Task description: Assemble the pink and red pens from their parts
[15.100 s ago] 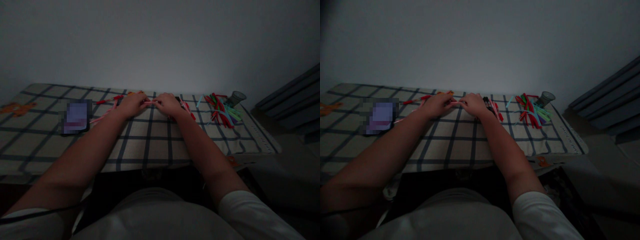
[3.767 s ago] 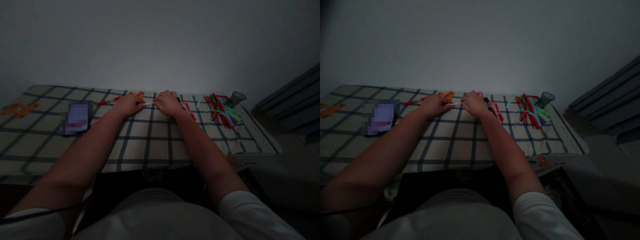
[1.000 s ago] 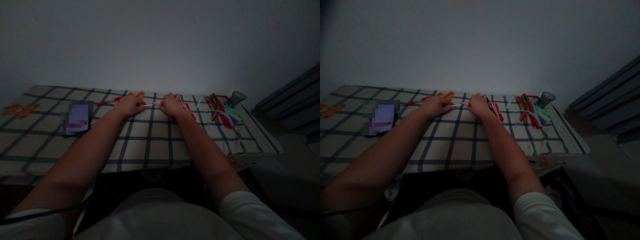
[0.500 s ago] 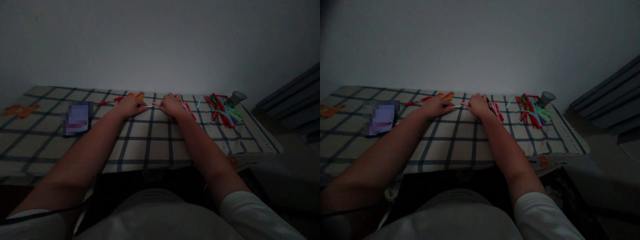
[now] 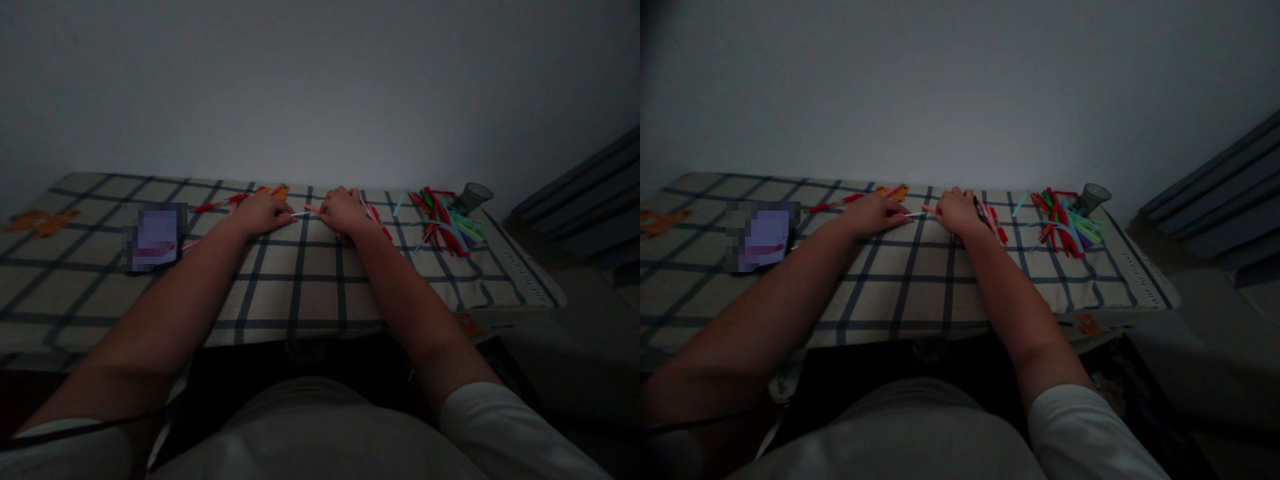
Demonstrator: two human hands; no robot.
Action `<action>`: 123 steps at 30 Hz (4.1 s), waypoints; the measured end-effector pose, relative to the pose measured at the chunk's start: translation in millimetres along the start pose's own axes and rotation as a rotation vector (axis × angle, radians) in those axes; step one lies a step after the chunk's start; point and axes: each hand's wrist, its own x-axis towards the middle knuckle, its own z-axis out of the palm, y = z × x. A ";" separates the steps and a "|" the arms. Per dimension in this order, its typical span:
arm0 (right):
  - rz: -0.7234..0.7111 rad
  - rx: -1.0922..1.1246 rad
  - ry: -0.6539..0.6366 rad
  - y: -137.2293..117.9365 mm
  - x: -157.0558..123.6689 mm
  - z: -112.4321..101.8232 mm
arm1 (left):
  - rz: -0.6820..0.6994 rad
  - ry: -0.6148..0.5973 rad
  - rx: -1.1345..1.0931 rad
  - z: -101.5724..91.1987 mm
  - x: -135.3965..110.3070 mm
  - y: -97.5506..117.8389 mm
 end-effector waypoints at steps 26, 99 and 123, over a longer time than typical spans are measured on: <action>0.013 0.007 -0.008 -5.6 -4.3 -8.1 | 0.020 0.026 -0.030 -2.6 -1.6 7.4; -0.172 0.051 -0.004 -7.7 -4.9 -10.6 | 0.180 0.158 -0.071 27.5 14.1 -14.3; -0.029 0.098 -0.062 -4.8 -10.7 -19.6 | -0.242 0.360 -0.115 19.4 10.5 -17.1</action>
